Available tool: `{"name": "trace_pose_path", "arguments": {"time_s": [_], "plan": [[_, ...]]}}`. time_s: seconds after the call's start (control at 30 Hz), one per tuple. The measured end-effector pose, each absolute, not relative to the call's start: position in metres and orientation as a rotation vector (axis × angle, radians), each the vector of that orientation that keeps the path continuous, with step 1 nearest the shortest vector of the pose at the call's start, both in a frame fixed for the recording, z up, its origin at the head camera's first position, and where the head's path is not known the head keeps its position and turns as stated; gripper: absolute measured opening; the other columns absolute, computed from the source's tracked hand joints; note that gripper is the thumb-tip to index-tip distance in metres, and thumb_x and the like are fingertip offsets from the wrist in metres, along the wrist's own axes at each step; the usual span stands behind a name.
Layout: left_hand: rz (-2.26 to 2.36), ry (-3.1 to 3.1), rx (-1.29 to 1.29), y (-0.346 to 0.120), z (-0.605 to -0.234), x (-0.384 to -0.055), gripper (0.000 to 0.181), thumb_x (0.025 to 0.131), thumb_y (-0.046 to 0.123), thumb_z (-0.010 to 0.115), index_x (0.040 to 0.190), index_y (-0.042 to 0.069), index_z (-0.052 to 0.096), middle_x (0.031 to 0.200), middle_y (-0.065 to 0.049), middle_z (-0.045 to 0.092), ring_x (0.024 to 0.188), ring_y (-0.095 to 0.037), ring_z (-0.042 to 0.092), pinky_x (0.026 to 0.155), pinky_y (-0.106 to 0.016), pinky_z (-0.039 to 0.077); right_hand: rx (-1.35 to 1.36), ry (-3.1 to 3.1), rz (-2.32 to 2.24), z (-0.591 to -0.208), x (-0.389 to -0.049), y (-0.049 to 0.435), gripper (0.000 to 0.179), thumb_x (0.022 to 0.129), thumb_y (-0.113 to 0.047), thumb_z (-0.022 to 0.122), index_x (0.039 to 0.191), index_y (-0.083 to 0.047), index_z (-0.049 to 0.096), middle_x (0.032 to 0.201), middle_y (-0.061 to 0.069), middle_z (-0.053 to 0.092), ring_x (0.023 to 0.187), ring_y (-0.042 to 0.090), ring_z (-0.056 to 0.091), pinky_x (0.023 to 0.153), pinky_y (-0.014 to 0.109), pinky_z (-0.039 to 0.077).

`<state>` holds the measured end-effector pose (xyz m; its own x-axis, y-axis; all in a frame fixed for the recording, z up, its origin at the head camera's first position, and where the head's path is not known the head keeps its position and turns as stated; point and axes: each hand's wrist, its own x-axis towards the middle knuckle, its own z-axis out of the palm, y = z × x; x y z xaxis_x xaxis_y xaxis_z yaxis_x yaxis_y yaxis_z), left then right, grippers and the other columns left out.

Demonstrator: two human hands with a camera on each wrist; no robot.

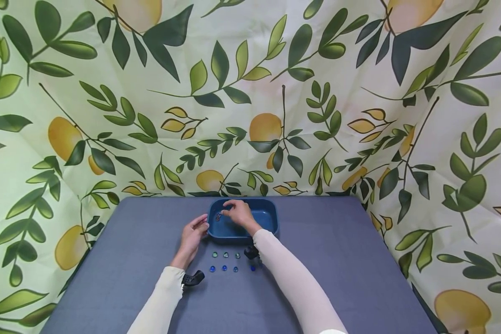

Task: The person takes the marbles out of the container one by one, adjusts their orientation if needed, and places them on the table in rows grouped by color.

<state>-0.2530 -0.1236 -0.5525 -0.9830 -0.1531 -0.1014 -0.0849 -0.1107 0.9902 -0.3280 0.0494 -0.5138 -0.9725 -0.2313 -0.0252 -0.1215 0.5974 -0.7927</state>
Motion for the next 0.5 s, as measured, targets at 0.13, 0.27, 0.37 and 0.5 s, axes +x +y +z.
{"name": "trace_pose_path", "arguments": {"time_s": [0.13,0.27,0.37,0.5], "plan": [[-2.291,-2.069,0.275,-0.125,-0.553,-0.253,0.041,0.096,0.003,0.057,0.137,0.001,0.055,0.132,-0.022,0.055,0.105,-0.018,0.059,0.074,-0.021,0.051,-0.297,2.685,-1.298,-0.521,-0.331,0.044,0.029,0.089,-0.023,0.072,0.116,-0.014,0.072,0.061,-0.004,0.053,0.054,0.012,0.047,0.053,0.024,0.037],[-2.282,-2.053,0.277,-0.124,-0.554,-0.252,0.04,0.095,0.002,0.058,0.135,0.001,0.057,0.13,-0.022,0.056,0.094,-0.007,0.058,0.071,-0.019,0.05,-0.332,2.706,-1.267,-0.528,-0.334,0.039,0.027,0.087,-0.02,0.073,0.113,-0.012,0.073,0.064,-0.002,0.057,0.058,0.012,0.05,0.056,0.024,0.039],[-2.279,-2.048,0.27,-0.124,-0.554,-0.253,0.04,0.094,0.001,0.057,0.135,-0.001,0.056,0.13,-0.024,0.056,0.092,-0.005,0.058,0.07,-0.019,0.05,-0.35,2.72,-1.233,-0.532,-0.334,0.035,0.028,0.087,-0.019,0.074,0.113,-0.011,0.073,0.072,0.002,0.063,0.064,0.014,0.051,0.06,0.024,0.04],[-2.277,-2.057,0.273,-0.123,-0.553,-0.253,0.04,0.095,0.001,0.057,0.135,-0.001,0.056,0.13,-0.024,0.055,0.091,-0.004,0.058,0.07,-0.018,0.049,-0.334,2.724,-1.187,-0.537,-0.336,0.033,0.029,0.087,-0.021,0.074,0.114,-0.011,0.073,0.083,0.005,0.069,0.069,0.015,0.053,0.064,0.024,0.04]]}}
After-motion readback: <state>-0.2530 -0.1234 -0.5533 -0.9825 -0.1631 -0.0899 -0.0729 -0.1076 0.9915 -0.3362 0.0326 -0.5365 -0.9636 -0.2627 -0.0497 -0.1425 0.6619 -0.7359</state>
